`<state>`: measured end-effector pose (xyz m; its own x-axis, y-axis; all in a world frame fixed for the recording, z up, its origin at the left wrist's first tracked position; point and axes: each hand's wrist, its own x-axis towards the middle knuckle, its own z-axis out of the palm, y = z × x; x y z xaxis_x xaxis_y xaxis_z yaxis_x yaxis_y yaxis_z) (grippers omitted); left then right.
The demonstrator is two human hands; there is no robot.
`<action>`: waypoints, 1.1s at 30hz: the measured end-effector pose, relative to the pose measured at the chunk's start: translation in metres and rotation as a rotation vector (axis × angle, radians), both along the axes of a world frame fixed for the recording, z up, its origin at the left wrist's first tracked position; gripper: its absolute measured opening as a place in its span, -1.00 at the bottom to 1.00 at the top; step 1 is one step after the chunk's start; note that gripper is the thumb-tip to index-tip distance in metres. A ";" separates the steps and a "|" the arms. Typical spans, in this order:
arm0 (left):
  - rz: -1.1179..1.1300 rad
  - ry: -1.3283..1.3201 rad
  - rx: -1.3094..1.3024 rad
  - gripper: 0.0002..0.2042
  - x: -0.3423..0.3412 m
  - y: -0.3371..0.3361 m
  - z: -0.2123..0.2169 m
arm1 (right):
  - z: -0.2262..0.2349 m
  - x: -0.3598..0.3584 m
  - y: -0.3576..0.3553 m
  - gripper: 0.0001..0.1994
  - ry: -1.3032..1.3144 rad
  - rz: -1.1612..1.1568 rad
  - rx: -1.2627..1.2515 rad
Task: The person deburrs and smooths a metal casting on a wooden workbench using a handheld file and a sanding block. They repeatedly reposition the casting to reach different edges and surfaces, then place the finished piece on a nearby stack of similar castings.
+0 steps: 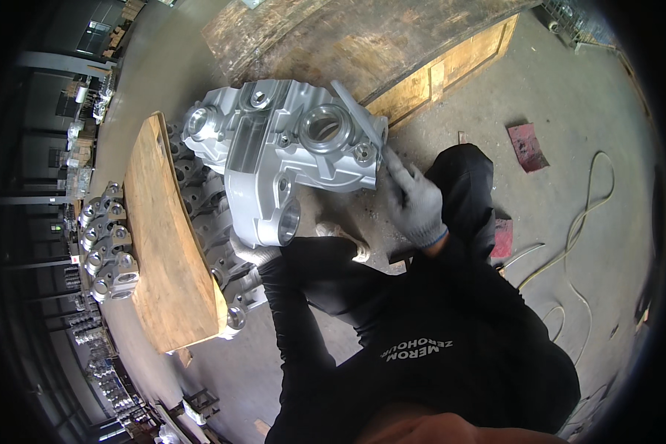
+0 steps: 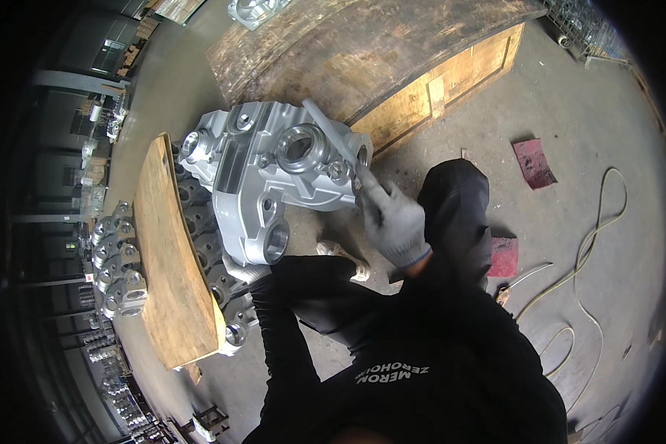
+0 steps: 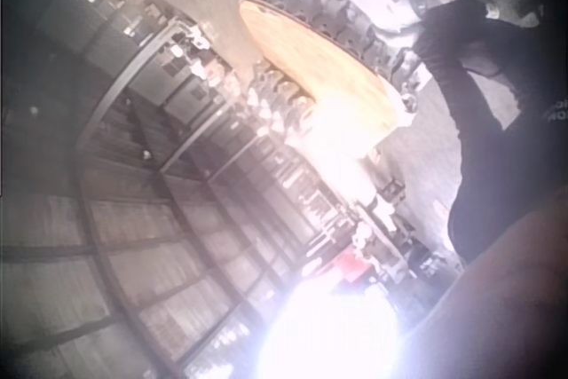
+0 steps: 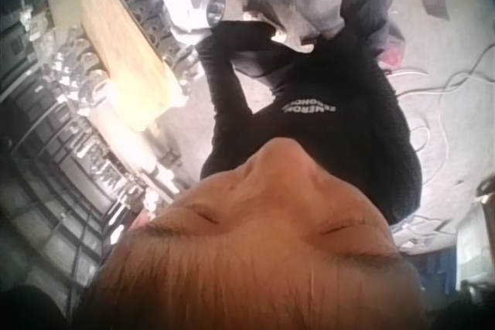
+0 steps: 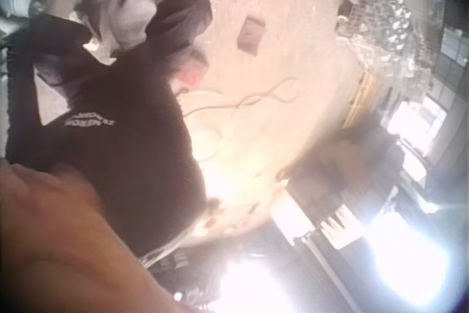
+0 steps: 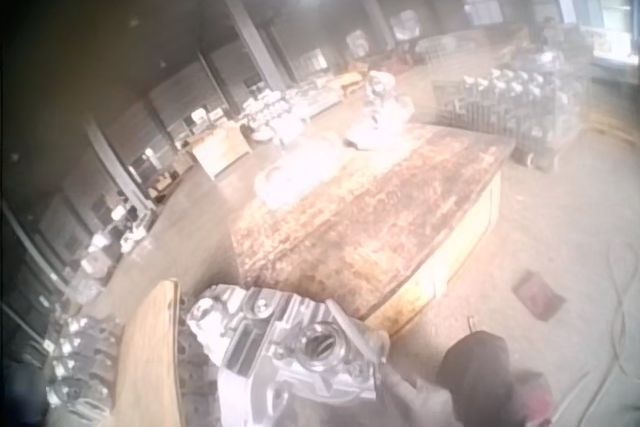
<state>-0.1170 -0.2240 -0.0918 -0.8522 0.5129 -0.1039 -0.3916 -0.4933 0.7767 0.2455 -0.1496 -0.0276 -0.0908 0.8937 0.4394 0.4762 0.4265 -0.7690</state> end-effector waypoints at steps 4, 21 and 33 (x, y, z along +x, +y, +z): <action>0.012 0.044 0.001 -0.50 -0.001 0.000 -0.003 | 0.009 0.006 0.003 -0.41 0.023 0.018 0.004; -0.024 0.022 0.038 -0.50 -0.011 -0.007 -0.015 | -0.003 0.018 0.026 -0.42 0.168 0.115 -0.116; -0.049 -0.011 -0.026 -0.36 -0.012 -0.007 -0.014 | 0.018 0.035 0.044 -0.49 0.314 0.294 -0.425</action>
<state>-0.1293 -0.2314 -0.1056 -0.8246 0.5512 -0.1272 -0.4236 -0.4527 0.7846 0.2807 -0.1059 -0.0099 -0.2841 0.9540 0.0954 0.1072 0.1305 -0.9856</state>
